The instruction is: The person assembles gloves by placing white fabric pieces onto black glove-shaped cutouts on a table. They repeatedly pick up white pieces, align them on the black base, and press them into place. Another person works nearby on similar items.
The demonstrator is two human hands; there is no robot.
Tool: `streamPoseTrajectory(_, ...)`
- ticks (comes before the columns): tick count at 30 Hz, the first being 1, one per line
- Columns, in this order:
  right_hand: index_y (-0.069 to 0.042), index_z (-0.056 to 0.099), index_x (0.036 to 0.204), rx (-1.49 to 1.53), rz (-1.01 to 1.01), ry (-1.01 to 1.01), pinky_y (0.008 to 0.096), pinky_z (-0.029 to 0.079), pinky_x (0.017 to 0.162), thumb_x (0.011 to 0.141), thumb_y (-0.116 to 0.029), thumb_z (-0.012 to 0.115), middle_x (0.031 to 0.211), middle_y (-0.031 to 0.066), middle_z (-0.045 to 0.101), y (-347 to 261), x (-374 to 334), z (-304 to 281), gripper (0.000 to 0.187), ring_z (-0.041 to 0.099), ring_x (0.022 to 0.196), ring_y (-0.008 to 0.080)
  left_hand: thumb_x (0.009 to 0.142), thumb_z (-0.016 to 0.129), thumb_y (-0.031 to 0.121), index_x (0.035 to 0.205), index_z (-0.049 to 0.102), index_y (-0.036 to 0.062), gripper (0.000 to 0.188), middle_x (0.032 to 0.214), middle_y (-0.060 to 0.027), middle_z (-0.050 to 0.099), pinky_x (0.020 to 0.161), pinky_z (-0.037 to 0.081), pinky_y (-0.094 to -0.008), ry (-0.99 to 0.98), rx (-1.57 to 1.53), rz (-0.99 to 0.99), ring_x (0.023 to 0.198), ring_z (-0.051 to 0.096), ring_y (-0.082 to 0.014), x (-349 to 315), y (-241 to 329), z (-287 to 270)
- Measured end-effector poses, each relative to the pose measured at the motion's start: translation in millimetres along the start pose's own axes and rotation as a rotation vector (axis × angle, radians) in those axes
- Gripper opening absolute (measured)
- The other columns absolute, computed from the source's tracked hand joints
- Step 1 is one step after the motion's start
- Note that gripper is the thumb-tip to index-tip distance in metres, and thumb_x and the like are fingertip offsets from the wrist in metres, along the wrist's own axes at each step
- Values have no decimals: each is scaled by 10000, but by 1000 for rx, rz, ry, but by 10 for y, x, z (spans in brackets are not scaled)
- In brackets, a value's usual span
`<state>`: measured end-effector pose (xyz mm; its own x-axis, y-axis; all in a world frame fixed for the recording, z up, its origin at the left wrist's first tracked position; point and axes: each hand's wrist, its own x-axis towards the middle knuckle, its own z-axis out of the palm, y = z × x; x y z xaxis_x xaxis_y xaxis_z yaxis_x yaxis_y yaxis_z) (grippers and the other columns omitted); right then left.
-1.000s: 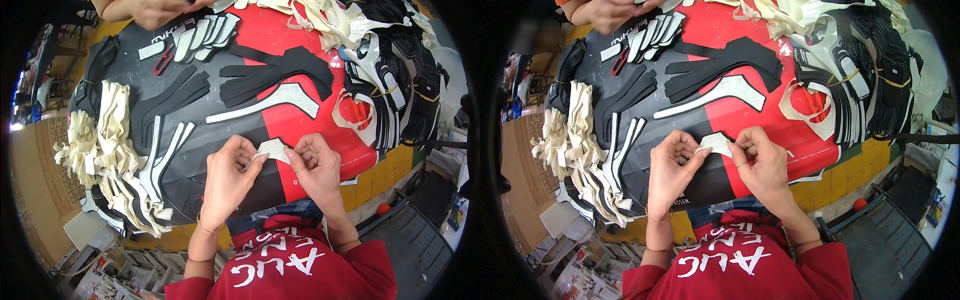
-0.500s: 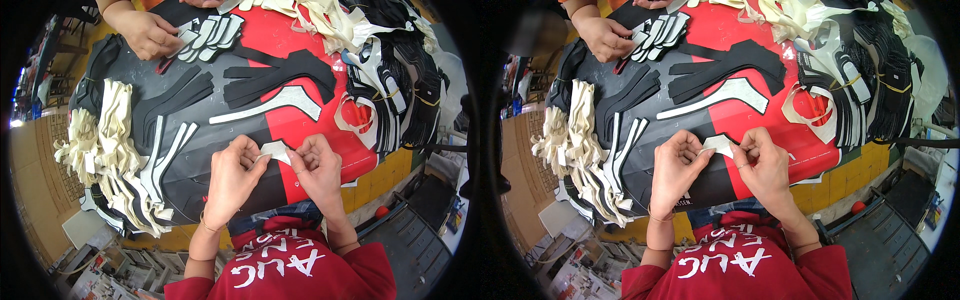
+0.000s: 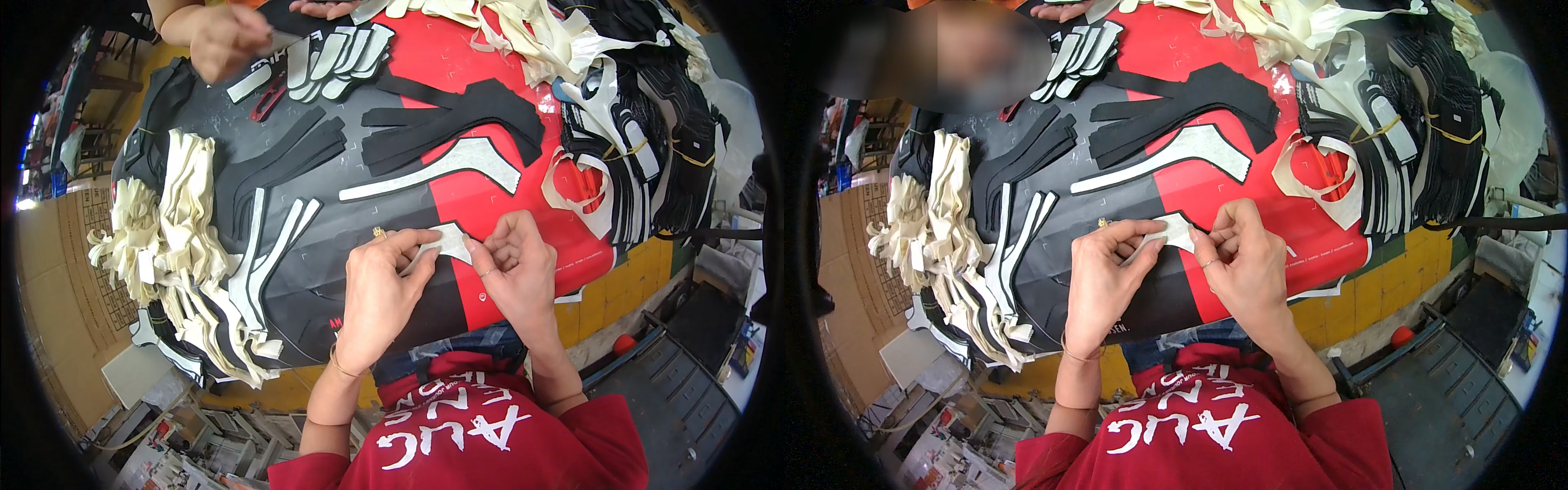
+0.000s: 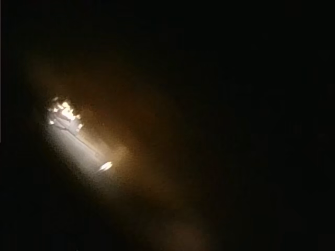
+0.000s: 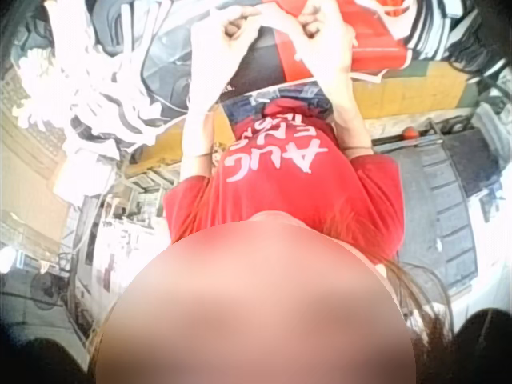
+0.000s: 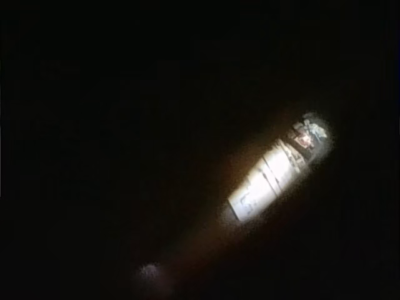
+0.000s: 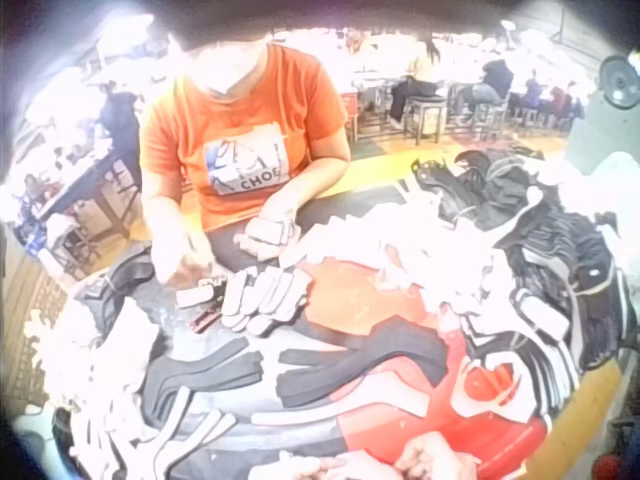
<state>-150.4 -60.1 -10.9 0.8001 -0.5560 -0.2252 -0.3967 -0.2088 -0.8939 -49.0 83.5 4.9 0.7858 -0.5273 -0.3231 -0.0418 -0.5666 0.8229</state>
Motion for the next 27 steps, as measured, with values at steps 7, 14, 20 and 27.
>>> streamPoseTrajectory(7, -25, 484, 904, 10, 23, 9, 170, 383, 489, 892, -40, 767, 650, -9, 580, 2, -12, -42, 284, 506, 573, -6, 842, 725, 45, 999, 748, -15, 169, 528, -106, 547, 580, 453, -307, 11, 1, 26, 451, 499, -186, -2, -32, 11)
streamPoseTrajectory(14, -22, 502, 888, -69, 17, 49, 182, 395, 489, 886, -61, 782, 637, 0, 564, -12, -58, -1, 283, 504, 552, 6, 844, 723, 45, 997, 748, -14, 166, 501, -99, 504, 550, 430, -315, 1, -4, 27, 422, 445, -187, 12, -52, 9)
streamPoseTrajectory(20, -42, 575, 887, -512, -303, 237, 315, 452, 579, 846, -161, 815, 928, 89, 597, 109, -131, 96, 271, 590, 731, 180, 843, 725, 54, 1000, 748, -13, 173, 508, -103, 511, 552, 433, -319, -8, 13, 1, 428, 458, -196, 6, -37, 6)
streamPoseTrajectory(27, -76, 679, 1044, -654, -506, 307, 463, 454, 884, 886, -304, 750, 1209, 121, 606, 206, -271, 24, 286, 597, 1086, 321, 824, 749, 41, 1011, 759, -22, 197, 581, -58, 554, 547, 432, -254, -18, 30, -27, 539, 469, -73, 13, -16, -7)
